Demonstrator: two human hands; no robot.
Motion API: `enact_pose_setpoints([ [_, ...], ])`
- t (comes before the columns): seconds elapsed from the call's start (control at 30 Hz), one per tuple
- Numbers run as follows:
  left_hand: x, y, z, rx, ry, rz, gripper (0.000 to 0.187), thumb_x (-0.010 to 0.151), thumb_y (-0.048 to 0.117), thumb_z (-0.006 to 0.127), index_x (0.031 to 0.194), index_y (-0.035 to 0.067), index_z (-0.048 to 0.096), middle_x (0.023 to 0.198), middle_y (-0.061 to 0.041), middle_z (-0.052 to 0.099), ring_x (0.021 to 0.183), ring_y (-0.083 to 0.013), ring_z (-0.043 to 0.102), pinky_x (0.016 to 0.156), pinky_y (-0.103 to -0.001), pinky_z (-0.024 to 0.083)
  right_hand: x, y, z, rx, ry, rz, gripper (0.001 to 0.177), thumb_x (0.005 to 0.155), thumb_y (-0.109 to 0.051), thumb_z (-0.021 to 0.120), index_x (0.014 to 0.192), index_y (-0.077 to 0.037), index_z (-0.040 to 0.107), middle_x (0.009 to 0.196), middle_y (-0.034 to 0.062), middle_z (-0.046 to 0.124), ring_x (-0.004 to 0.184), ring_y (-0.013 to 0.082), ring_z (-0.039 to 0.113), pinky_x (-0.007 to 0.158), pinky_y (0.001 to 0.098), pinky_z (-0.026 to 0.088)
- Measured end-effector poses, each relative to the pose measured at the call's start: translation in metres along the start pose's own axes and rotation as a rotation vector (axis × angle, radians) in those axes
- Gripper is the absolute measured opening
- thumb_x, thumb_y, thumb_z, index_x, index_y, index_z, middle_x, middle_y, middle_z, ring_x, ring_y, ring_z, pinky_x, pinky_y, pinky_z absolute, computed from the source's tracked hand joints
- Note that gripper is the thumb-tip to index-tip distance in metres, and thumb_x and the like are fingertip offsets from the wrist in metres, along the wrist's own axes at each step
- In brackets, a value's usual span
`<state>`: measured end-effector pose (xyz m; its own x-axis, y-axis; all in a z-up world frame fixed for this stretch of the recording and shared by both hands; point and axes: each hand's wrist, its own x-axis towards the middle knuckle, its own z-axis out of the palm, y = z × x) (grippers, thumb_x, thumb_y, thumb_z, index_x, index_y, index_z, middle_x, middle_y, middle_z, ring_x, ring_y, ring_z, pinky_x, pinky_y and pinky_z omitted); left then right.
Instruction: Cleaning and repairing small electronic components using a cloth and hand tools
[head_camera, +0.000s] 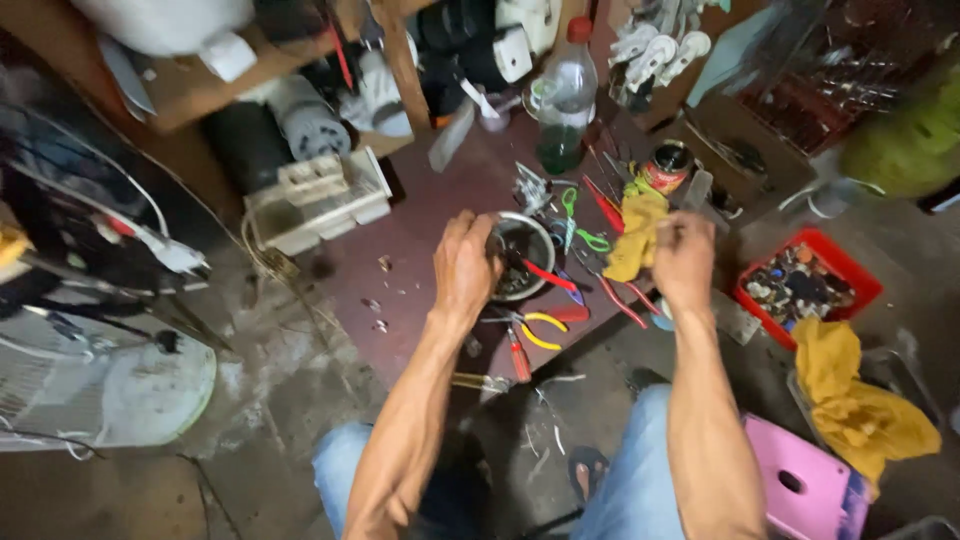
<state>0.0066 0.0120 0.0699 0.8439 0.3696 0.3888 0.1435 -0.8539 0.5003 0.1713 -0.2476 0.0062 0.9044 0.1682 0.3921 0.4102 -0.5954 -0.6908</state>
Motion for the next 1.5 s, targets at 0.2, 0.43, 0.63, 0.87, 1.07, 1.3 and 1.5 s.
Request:
enact_pose_setpoints([
  [0.2,0.006,-0.005,0.021,-0.452,0.03,-0.289,0.022,0.082,0.009,0.078,0.104,0.013,0.076,0.094,-0.011,0.073,0.094,-0.0355,0.071,0.074,-0.046,0.061,-0.01,-0.047,-0.041,0.525,0.083,0.131,0.017,0.111,-0.013,0.046,0.121,0.001,0.046,0.108,0.0138,0.05,0.103,0.0232,0.051,0.084,0.038,0.055],
  [0.43,-0.008,0.001,0.034,-1.624,-0.011,-0.863,0.025,0.09,0.019,0.073,0.108,0.006,0.06,0.088,-0.013,0.058,0.079,-0.0326,0.07,0.079,-0.049,0.064,-0.033,-0.085,-0.031,1.07,0.176,0.183,0.01,0.11,-0.01,0.043,0.114,-0.01,0.053,0.096,0.0029,0.056,0.089,0.0121,0.063,0.079,0.0281,0.059],
  [0.63,-0.029,0.071,0.043,-2.107,-0.288,-0.703,0.01,0.093,0.021,0.072,0.092,0.013,0.067,0.092,-0.006,0.071,0.096,-0.026,0.073,0.101,-0.052,0.053,-0.082,-0.143,-0.024,1.274,-0.22,0.244,0.014,0.107,-0.019,0.045,0.115,-0.012,0.054,0.102,0.0035,0.062,0.086,0.0146,0.064,0.077,0.0327,0.056],
  [0.87,-0.051,0.105,0.034,-1.911,-0.118,-0.729,0.015,0.088,0.014,0.078,0.093,0.007,0.065,0.077,-0.005,0.07,0.069,-0.0235,0.073,0.072,-0.049,0.064,-0.116,-0.112,-0.022,1.429,0.003,0.411,0.035,0.108,-0.024,0.045,0.132,-0.001,0.056,0.117,0.0167,0.067,0.101,0.0271,0.068,0.095,0.0478,0.057],
  [1.07,-0.069,0.124,0.043,-1.737,0.08,-0.734,0.019,0.087,0.014,0.08,0.095,0.002,0.069,0.081,-0.007,0.068,0.071,-0.0244,0.072,0.069,-0.04,0.066,-0.145,-0.117,-0.042,1.479,0.026,0.332,0.04,0.109,-0.033,0.039,0.122,-0.005,0.065,0.115,0.0166,0.069,0.105,0.0303,0.07,0.097,0.0516,0.057],
  [1.3,-0.105,0.145,0.027,-1.732,0.142,-0.865,0.023,0.087,0.016,0.079,0.101,0.001,0.067,0.087,-0.007,0.069,0.079,-0.0226,0.069,0.074,-0.037,0.06,-0.151,-0.103,-0.07,1.01,0.014,-0.062,0.011,0.094,-0.006,0.069,0.098,0.004,0.069,0.095,0.013,0.065,0.093,0.0177,0.06,0.086,0.0371,0.055],
  [1.5,-0.143,0.152,0.06,-1.804,0.153,-0.929,0.019,0.091,0.013,0.076,0.102,0.001,0.066,0.089,-0.01,0.066,0.085,-0.0258,0.069,0.077,-0.038,0.058,-0.165,-0.096,-0.093,0.79,-0.287,0.059,0.032,0.094,-0.013,0.068,0.123,0.0,0.063,0.086,0.007,0.067,0.08,0.0122,0.058,0.073,0.0327,0.055],
])
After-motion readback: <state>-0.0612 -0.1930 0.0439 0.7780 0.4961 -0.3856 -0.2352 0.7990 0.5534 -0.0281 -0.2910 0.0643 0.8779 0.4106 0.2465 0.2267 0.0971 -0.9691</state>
